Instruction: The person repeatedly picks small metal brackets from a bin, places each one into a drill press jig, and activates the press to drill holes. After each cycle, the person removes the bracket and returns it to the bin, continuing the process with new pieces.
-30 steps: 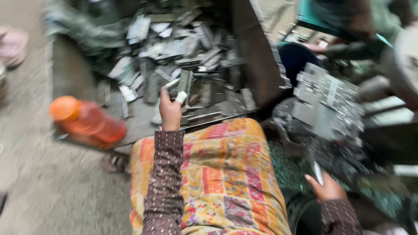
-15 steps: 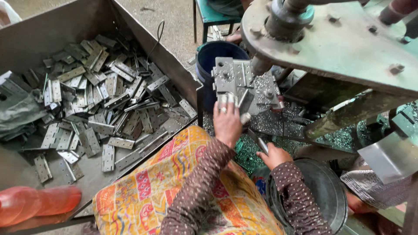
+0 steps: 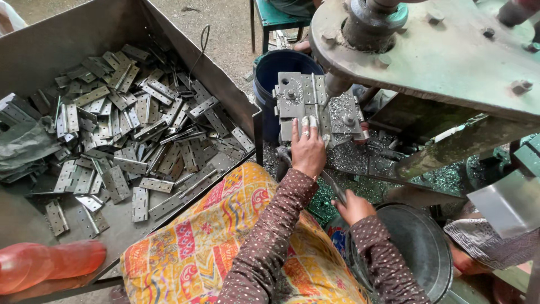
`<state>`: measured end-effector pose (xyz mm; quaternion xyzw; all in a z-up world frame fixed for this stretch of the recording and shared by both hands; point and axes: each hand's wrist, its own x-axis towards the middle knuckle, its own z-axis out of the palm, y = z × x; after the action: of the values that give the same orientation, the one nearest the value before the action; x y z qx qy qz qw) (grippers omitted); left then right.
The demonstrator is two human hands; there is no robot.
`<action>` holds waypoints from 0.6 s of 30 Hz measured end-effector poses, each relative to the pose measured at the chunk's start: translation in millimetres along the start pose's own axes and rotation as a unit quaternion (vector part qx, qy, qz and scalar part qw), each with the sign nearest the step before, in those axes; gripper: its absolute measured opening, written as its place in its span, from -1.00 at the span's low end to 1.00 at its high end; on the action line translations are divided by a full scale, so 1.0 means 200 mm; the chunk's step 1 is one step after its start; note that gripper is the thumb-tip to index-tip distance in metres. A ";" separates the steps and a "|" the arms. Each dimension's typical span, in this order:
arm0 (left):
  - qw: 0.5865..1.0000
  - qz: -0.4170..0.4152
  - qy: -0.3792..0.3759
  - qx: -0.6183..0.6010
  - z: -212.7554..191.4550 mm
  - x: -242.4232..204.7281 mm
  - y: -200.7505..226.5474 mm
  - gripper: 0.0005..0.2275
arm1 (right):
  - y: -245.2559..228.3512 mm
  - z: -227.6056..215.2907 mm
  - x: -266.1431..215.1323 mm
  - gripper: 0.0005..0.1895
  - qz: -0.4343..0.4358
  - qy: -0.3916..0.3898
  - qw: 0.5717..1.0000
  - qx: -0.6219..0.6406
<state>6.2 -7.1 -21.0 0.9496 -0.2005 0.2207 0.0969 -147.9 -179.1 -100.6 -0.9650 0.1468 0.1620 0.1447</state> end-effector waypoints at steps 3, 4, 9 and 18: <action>1.000 -0.003 -0.013 -0.001 0.01 0.01 0.00 -0.66 | 0.06 0.26 -0.02 -0.54 -0.027 0.080 0.996 0.034; 1.000 -0.005 -0.023 -0.006 0.01 0.01 0.01 -0.67 | 0.09 0.31 -0.01 -0.56 -0.051 0.124 0.990 0.035; 1.000 -0.004 0.006 0.003 0.04 -0.01 0.01 -0.60 | 0.11 0.30 0.04 -0.51 -0.009 0.020 0.999 0.038; 0.999 -0.014 -0.040 -0.005 0.12 0.13 -0.02 -0.77 | 0.02 0.06 -0.01 -0.52 -0.003 0.019 0.999 0.025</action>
<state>39.4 -18.4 -30.6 0.9599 -0.1921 0.1800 0.0961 -154.0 -179.0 -112.9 -0.9645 0.1508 0.1391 0.1663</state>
